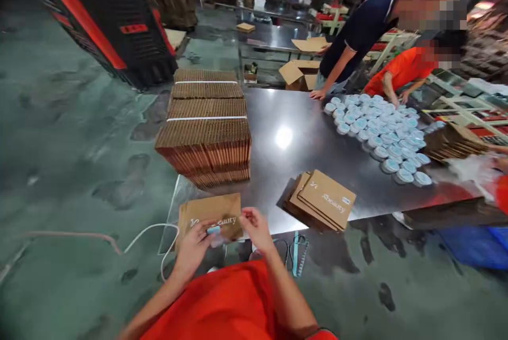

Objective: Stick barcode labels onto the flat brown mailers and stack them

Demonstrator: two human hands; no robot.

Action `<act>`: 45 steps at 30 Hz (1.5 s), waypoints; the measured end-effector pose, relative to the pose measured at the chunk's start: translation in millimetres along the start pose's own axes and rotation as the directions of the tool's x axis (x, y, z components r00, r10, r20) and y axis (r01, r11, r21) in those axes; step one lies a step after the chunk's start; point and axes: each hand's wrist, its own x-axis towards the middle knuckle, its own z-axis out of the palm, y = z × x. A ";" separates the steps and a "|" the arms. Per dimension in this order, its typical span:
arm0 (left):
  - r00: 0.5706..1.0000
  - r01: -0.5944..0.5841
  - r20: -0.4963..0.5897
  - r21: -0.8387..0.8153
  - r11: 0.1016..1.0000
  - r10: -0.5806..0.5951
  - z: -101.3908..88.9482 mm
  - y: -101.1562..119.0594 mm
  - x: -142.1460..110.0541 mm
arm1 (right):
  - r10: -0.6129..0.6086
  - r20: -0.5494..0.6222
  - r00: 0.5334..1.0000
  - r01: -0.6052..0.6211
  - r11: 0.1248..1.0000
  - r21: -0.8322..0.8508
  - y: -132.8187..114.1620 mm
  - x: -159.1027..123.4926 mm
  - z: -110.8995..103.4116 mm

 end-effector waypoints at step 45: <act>0.999 0.045 0.021 0.118 0.992 -0.048 -15.5 -25.3 -0.2 | 0.098 0.157 0.983 -0.107 0.993 0.048 2.6 -7.5 62.5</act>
